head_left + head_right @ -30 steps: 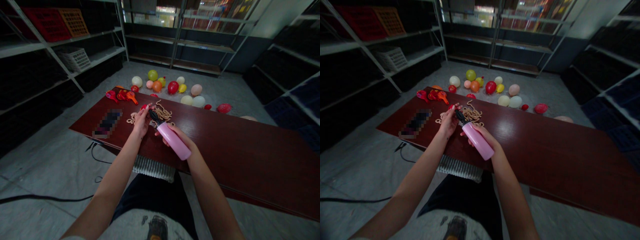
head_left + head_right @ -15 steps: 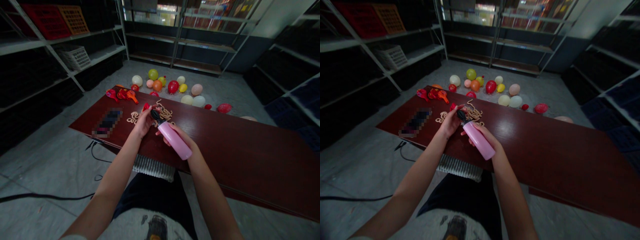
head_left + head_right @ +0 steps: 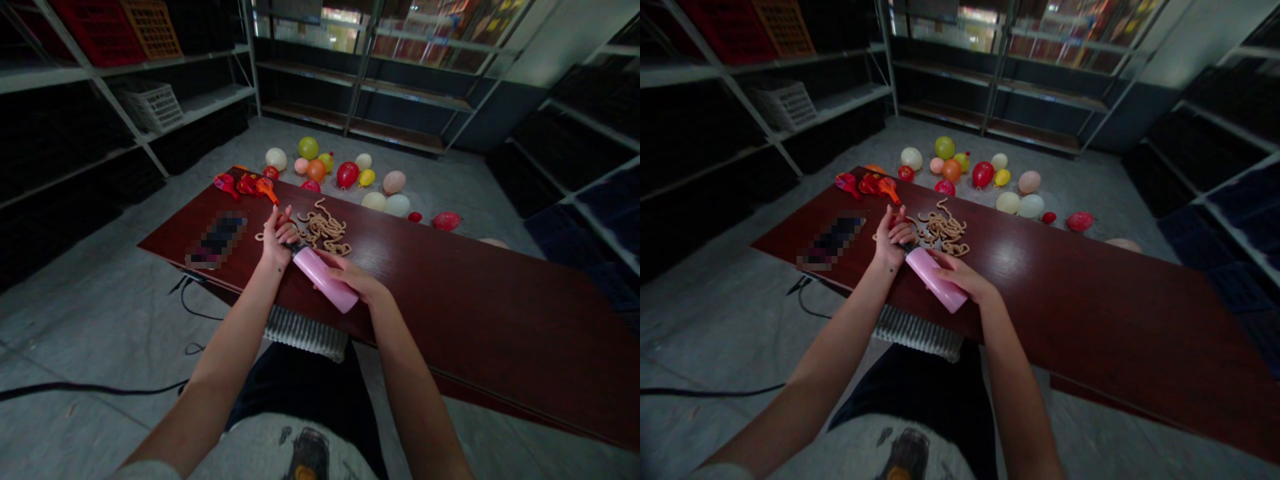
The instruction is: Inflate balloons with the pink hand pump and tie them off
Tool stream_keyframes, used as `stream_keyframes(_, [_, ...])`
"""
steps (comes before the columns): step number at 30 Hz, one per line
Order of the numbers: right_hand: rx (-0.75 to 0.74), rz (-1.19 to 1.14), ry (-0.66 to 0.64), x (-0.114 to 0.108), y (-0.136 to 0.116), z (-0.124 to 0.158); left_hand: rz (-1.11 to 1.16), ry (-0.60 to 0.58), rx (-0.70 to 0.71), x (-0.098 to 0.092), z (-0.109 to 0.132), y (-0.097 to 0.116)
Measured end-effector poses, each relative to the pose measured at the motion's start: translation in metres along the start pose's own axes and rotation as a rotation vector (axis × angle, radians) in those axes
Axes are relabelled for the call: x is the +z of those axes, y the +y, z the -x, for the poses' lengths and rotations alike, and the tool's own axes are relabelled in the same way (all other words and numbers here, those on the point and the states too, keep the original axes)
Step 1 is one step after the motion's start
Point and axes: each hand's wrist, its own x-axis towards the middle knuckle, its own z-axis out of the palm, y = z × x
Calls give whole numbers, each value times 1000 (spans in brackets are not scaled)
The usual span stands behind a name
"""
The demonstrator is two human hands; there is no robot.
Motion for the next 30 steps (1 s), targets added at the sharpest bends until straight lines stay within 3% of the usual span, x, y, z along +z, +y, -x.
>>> stream_keyframes(6, [10,218,-21,1,-2,7,42,39,85,-8,-5,-1])
stream_keyframes(10, [-158,515,58,5,-1,16,-15,76,89,-4,-4,-5])
stream_keyframes(13, [-224,790,149,6,-1,31,-65,93,85,2,-3,-5])
stream_keyframes(21, [-170,1371,500,-5,6,75,-109,101,189,31,0,10])
stream_keyframes(25, [-243,1543,649,-15,18,73,-175,63,298,48,9,19])
stream_keyframes(30, [-298,1580,879,-21,33,60,-229,40,465,67,21,16])
